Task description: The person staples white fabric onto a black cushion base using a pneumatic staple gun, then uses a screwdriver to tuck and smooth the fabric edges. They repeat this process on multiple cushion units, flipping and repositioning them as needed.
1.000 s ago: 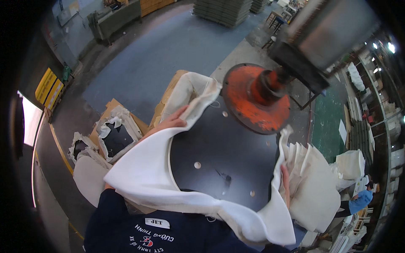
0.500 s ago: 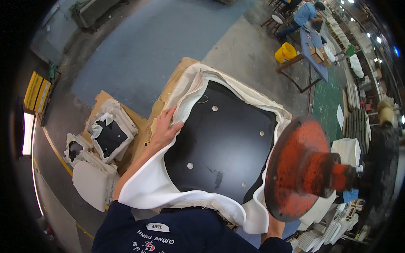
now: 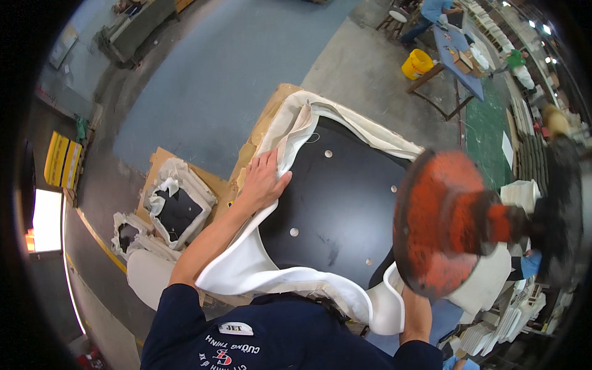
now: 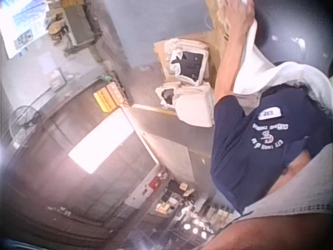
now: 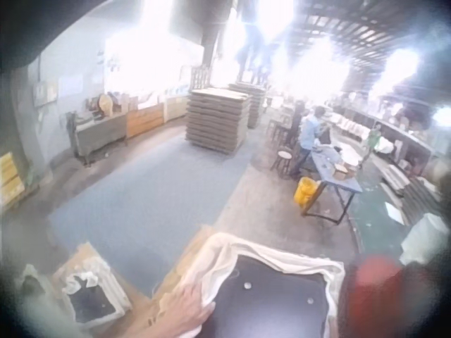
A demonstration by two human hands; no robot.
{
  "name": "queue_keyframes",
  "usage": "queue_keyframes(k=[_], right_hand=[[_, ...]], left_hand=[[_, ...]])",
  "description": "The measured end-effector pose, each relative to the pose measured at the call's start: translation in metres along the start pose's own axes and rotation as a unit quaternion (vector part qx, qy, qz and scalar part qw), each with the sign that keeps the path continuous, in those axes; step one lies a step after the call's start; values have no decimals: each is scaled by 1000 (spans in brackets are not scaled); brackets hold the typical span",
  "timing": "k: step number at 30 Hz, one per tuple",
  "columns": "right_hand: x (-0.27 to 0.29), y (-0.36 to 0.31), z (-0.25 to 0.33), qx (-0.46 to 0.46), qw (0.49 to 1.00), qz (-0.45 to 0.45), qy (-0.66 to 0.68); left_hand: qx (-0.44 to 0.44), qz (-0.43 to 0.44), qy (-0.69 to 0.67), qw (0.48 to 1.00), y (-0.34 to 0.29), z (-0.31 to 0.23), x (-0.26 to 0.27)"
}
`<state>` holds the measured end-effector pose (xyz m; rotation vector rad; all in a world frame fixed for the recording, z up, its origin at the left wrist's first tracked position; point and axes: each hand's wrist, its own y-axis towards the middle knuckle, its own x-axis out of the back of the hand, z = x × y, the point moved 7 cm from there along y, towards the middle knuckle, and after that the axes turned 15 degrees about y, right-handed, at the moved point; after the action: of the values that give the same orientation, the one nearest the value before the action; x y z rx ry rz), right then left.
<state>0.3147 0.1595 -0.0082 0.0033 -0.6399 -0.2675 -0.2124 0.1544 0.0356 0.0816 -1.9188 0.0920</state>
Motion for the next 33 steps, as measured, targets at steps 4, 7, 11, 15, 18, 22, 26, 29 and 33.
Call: queue_keyframes(k=[4,7,11,15,18,22,26,29,33], right_hand=[[15,7,-14,-45,998,-10,-35],[16,15,-11,-97,994,-14,-57],[6,18,-6,-57,997,-54,-12],[19,14,-6,-38,995,-77,57],[16,11,6,-97,992,-37,78],[-17,5,2,-90,994,-53,-9],[3,-5,28,-124,991,-38,-20],[4,-2,28,-125,991,-30,-27],[5,2,24,-93,993,-56,-42]], left_hand=[[-45,-60,-59,995,1,-2,-14],[-49,-34,-47,997,7,-6,-16],[-100,-35,10,994,28,21,-49],[-167,48,-219,960,58,-9,-24],[-120,48,-171,977,62,-12,-18],[-5,-5,4,1000,69,29,-27],[66,-19,40,997,66,25,-40],[79,-33,110,990,62,22,-50],[41,-81,3,996,41,-4,-41]])
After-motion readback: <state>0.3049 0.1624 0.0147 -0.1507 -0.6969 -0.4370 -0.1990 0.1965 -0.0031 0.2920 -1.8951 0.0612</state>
